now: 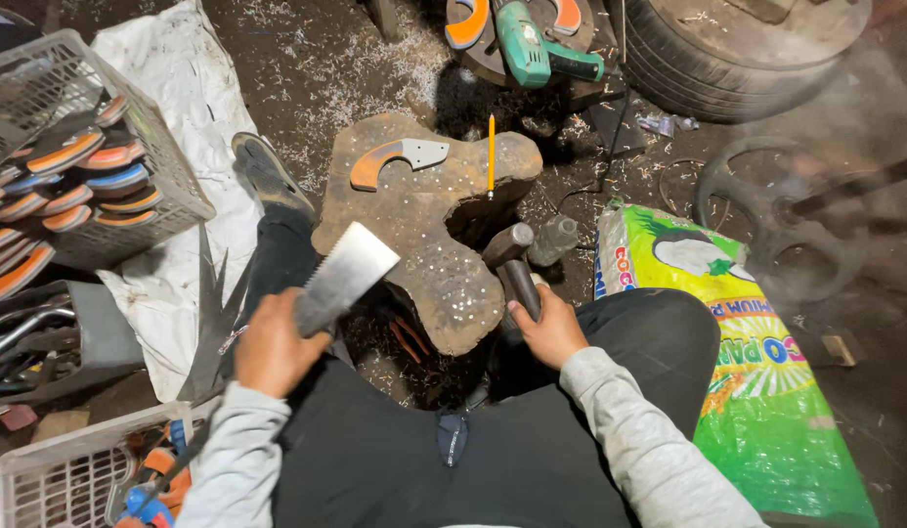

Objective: The person marks a metal saw blade with a pencil, then uses a hammer and chisel to shape the blade on a wooden stump. The person repeatedly strikes the chisel to bend the metal and inspects the result.

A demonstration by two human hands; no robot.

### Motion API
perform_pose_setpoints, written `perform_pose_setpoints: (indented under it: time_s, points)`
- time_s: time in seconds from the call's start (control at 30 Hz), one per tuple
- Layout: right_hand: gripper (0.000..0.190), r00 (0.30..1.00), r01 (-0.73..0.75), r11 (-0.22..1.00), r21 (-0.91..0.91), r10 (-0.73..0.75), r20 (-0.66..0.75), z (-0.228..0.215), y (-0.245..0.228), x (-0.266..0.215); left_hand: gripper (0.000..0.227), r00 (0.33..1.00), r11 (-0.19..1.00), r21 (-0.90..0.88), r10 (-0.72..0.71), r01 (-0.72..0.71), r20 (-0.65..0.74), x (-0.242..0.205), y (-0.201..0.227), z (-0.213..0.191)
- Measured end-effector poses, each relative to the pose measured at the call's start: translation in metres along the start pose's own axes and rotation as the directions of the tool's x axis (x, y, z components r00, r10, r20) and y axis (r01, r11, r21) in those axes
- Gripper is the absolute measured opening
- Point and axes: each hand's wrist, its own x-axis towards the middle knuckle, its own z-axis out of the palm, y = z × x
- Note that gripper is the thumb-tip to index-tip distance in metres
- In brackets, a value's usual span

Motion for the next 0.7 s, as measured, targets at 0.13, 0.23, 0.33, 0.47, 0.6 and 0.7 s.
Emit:
perform_pose_setpoints:
  time_s: [0.13, 0.23, 0.33, 0.47, 0.6, 0.7]
  points:
    - [0.047, 0.994, 0.107, 0.994, 0.025, -0.106, -0.028, 0.005, -0.005, 0.005, 0.066, 0.993, 0.990, -0.081, -0.115, 0.113, -0.016, -0.005, -0.006, -0.022]
    - [0.048, 0.995, 0.096, 0.995, 0.025, -0.095, -0.021, 0.007, -0.007, 0.008, 0.068, 0.992, 0.984, -0.126, -0.126, 0.125, 0.000, -0.010, 0.012, -0.010]
    - [0.049, 0.998, 0.060, 0.998, -0.020, -0.061, -0.014, 0.003, -0.007, 0.009, 0.071, 0.995, 0.984, -0.145, -0.099, 0.103, 0.030, -0.012, 0.029, 0.008]
    - [0.047, 0.999, 0.049, 0.998, -0.028, -0.050, -0.009, 0.004, -0.008, 0.010, 0.072, 0.996, 0.995, -0.094, -0.033, 0.040, 0.078, -0.009, 0.036, 0.024]
    - [0.045, 1.000, 0.010, 1.000, -0.004, -0.010, 0.021, 0.003, -0.010, 0.008, 0.075, 0.992, 0.997, -0.073, -0.030, 0.039, 0.119, -0.009, 0.036, 0.031]
    - [0.045, 0.999, -0.003, 1.000, 0.016, 0.002, 0.046, -0.001, -0.012, 0.008, 0.085, 0.994, 0.997, -0.072, -0.031, 0.038, 0.100, -0.009, 0.038, 0.026]
